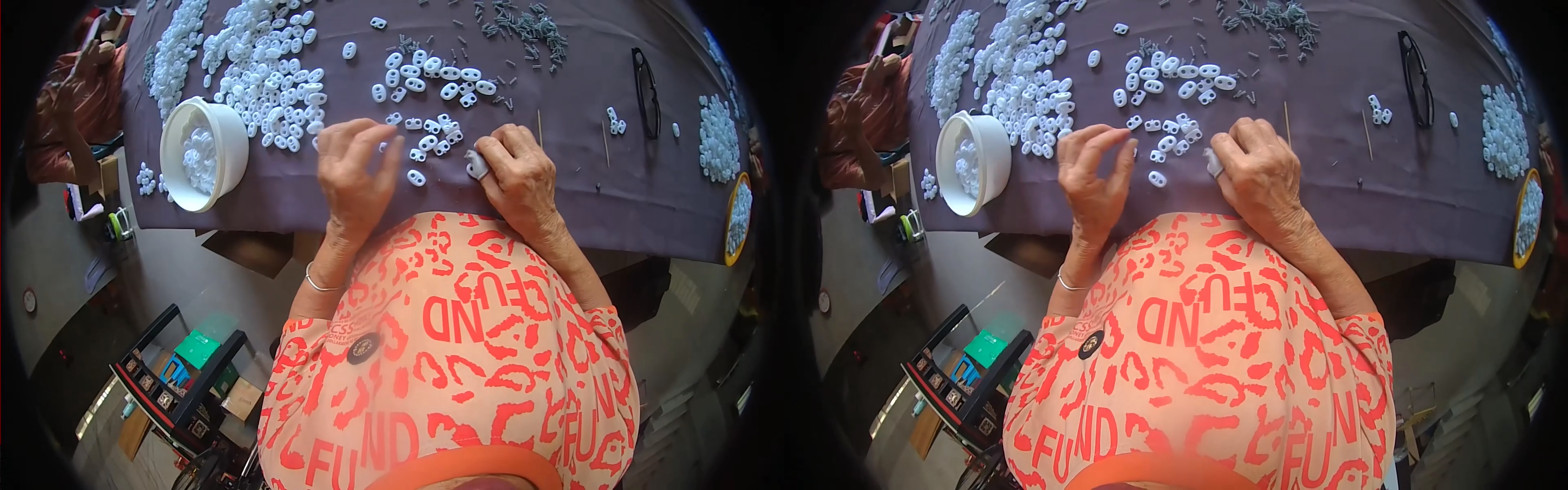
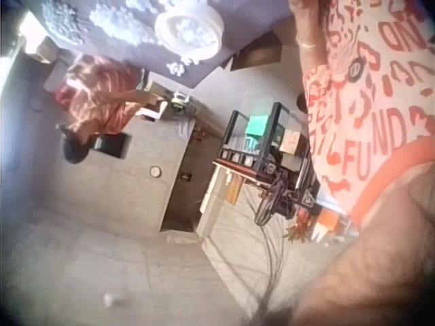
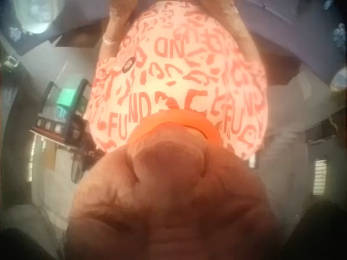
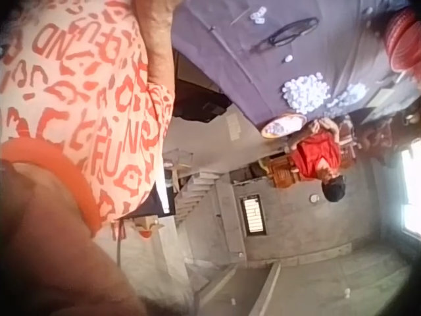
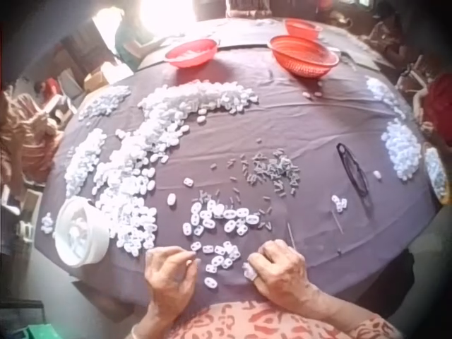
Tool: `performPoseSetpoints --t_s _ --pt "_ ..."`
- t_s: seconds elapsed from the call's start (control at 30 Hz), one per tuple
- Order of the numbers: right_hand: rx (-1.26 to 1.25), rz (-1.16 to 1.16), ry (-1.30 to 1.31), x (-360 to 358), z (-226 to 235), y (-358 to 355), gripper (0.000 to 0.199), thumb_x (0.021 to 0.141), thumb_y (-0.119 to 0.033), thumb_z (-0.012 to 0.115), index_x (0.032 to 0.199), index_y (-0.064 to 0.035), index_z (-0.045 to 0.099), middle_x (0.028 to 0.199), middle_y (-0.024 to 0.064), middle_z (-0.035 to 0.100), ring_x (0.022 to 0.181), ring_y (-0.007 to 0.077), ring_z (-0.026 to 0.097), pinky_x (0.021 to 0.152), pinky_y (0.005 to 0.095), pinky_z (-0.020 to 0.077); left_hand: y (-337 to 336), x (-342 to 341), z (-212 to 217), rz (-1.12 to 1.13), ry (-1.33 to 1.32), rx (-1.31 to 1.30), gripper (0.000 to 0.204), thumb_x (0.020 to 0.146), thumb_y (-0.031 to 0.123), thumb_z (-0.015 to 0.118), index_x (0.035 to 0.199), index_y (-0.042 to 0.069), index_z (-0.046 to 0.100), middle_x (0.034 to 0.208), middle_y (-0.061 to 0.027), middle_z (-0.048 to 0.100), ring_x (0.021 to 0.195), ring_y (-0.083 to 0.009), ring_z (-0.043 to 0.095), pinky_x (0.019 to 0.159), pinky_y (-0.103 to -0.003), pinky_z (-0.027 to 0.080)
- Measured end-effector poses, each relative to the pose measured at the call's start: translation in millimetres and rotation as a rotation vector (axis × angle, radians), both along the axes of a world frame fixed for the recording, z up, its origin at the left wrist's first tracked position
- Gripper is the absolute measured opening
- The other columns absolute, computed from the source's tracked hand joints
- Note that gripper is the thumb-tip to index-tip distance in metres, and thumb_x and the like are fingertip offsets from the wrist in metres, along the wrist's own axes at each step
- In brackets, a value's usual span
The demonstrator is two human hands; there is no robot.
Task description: The person assembles small plastic components by hand, inserting pins to connect the pieces together, and moves a white container on the table.
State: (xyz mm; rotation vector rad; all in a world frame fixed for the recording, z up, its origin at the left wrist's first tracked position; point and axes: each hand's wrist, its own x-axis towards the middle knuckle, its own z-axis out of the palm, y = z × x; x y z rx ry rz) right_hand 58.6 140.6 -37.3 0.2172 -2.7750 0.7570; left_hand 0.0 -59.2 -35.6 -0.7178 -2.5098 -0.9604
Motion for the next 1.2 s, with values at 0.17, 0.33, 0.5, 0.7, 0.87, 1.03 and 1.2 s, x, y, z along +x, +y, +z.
performPoseSetpoints --t_s 0.17,0.33,0.5,0.7,0.87,1.03,1.2 --pt "-0.189 -0.131 0.017 -4 3 13 0.015 0.069 0.002 0.061 0.082 -0.0031 0.055 0.075 0.0089 0.052 0.069 0.0265 0.054 0.061 0.035 0.0433 19 -10 -1 -0.028 -0.059 -0.096 0.02 0.063 0.009 0.072 0.081 0.009 0.063 0.081 -0.0056 0.056 0.08 -0.0236 0.05 0.069 -0.033 0.041" --pt "-0.064 -0.253 0.063 -24 -4 31 0.013 0.071 -0.004 0.061 0.082 -0.0045 0.055 0.075 0.0096 0.052 0.07 0.0274 0.054 0.061 0.0351 0.0423 27 -18 -7 -0.126 -0.155 -0.162 0.018 0.062 0.011 0.072 0.076 0.009 0.062 0.08 -0.0039 0.054 0.078 -0.0231 0.048 0.069 -0.034 0.04" --pt "-0.049 -0.038 -0.081 -28 -2 26 0.013 0.069 -0.003 0.059 0.082 -0.005 0.055 0.077 0.0079 0.052 0.077 0.0266 0.053 0.067 0.0374 0.0413 28 -16 -11 -0.141 -0.187 -0.123 0.017 0.062 0.009 0.072 0.072 0.008 0.059 0.079 -0.0038 0.055 0.078 -0.0233 0.049 0.069 -0.034 0.041" --pt "-0.159 -0.067 0.031 -15 2 34 0.018 0.068 0.003 0.059 0.084 -0.0031 0.055 0.078 0.0084 0.052 0.073 0.0256 0.054 0.064 0.0332 0.0438 24 -9 -14 -0.148 -0.134 0.072 0.018 0.061 0.004 0.071 0.071 0.007 0.057 0.076 -0.0041 0.058 0.075 -0.0225 0.052 0.066 -0.033 0.042" --pt "-0.11 -0.131 0.036 -16 0 39 0.018 0.068 0.004 0.059 0.085 -0.0033 0.056 0.077 0.0076 0.053 0.073 0.0244 0.054 0.064 0.0323 0.0441 24 -4 -12 -0.154 -0.148 0.133 0.018 0.063 -0.002 0.071 0.074 0.005 0.059 0.074 -0.0035 0.061 0.074 -0.0183 0.055 0.065 -0.029 0.043" --pt "-0.021 -0.06 0.062 -33 -6 33 0.016 0.069 -0.001 0.06 0.085 -0.0052 0.057 0.078 0.0065 0.053 0.076 0.024 0.054 0.066 0.0336 0.0424 25 1 -6 -0.143 -0.19 0.147 0.017 0.065 -0.002 0.07 0.077 0.005 0.06 0.075 -0.0038 0.061 0.073 -0.0177 0.055 0.064 -0.028 0.044" --pt "0.055 0.007 -0.071 -27 -3 35 0.015 0.071 -0.004 0.061 0.085 -0.0067 0.057 0.077 0.0057 0.052 0.077 0.0236 0.053 0.068 0.0346 0.04 19 1 -6 -0.096 -0.17 0.172 0.016 0.065 -0.001 0.07 0.076 0.006 0.06 0.074 -0.0042 0.06 0.07 -0.0191 0.054 0.062 -0.029 0.043"
